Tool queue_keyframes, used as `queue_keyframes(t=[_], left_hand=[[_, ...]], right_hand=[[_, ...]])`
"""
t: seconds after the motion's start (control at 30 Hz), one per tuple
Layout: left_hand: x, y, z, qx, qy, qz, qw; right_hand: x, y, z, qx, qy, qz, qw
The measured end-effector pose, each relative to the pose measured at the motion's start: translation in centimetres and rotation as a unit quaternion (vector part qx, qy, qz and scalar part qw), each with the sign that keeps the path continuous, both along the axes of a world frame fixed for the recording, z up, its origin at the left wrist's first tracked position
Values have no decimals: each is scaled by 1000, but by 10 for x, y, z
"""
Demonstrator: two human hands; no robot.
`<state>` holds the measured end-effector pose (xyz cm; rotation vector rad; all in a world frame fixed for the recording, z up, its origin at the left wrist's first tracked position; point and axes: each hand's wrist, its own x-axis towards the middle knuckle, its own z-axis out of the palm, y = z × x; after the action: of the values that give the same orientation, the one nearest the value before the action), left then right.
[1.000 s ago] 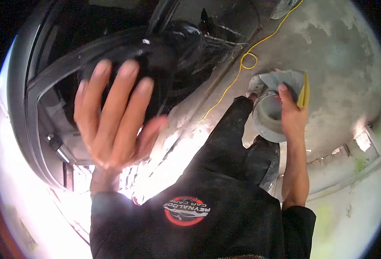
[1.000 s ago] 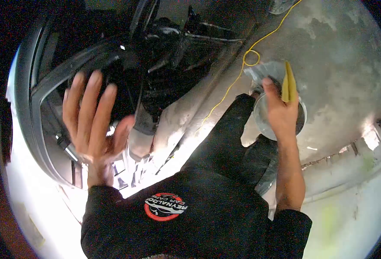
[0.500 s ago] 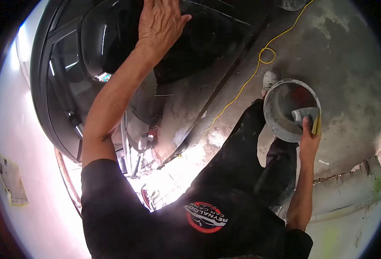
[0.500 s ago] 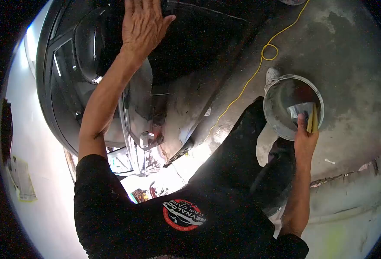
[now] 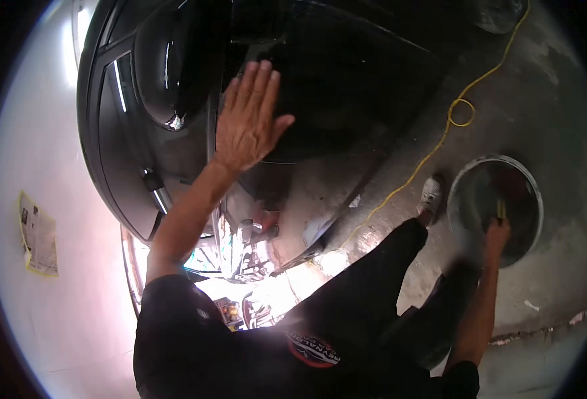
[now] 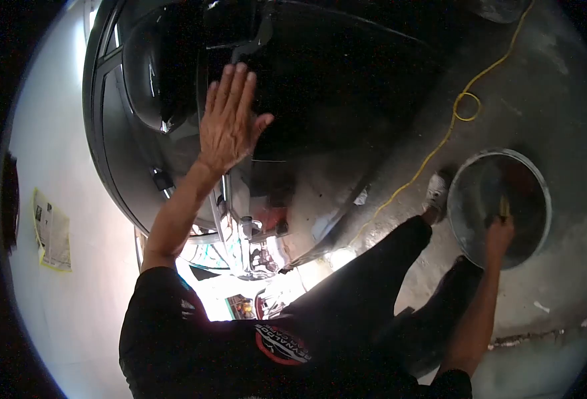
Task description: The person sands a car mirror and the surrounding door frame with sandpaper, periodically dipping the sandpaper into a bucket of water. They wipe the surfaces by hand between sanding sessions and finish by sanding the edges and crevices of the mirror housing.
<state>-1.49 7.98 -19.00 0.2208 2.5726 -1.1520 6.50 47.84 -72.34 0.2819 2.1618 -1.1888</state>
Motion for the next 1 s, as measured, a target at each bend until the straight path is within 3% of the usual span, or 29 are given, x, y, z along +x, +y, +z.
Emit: queue_keyframes(t=[0.1,0.13,0.3,0.37,0.63,0.77,0.87,0.9,1.0], left_hand=[[7,1,-2,9,-14,-45,999],[8,0,0,5,-16,-69,997],[-29,18,36,-150,63,-189,968],[-48,34,45,-230,76,-188,952],[-110,27,-4,-349,57,-174,919],[-93,4,-19,-304,79,-170,934],[-79,11,-16,-297,50,-88,950],[-72,-1,-15,-208,67,-135,967],[-52,-22,-11,-132,76,-121,981]], right_hand=[[49,18,-155,-15,-27,6,1000],[56,4,-221,68,11,-27,997],[19,27,-254,-85,-95,167,978],[7,-12,-213,-112,-106,144,977],[19,-123,-202,-249,-224,-13,942],[14,-167,-186,-305,-273,-82,909],[9,-167,-165,-325,-302,-140,885],[6,-158,-157,-325,-309,-161,879],[-5,-120,-120,-316,-321,-230,863]])
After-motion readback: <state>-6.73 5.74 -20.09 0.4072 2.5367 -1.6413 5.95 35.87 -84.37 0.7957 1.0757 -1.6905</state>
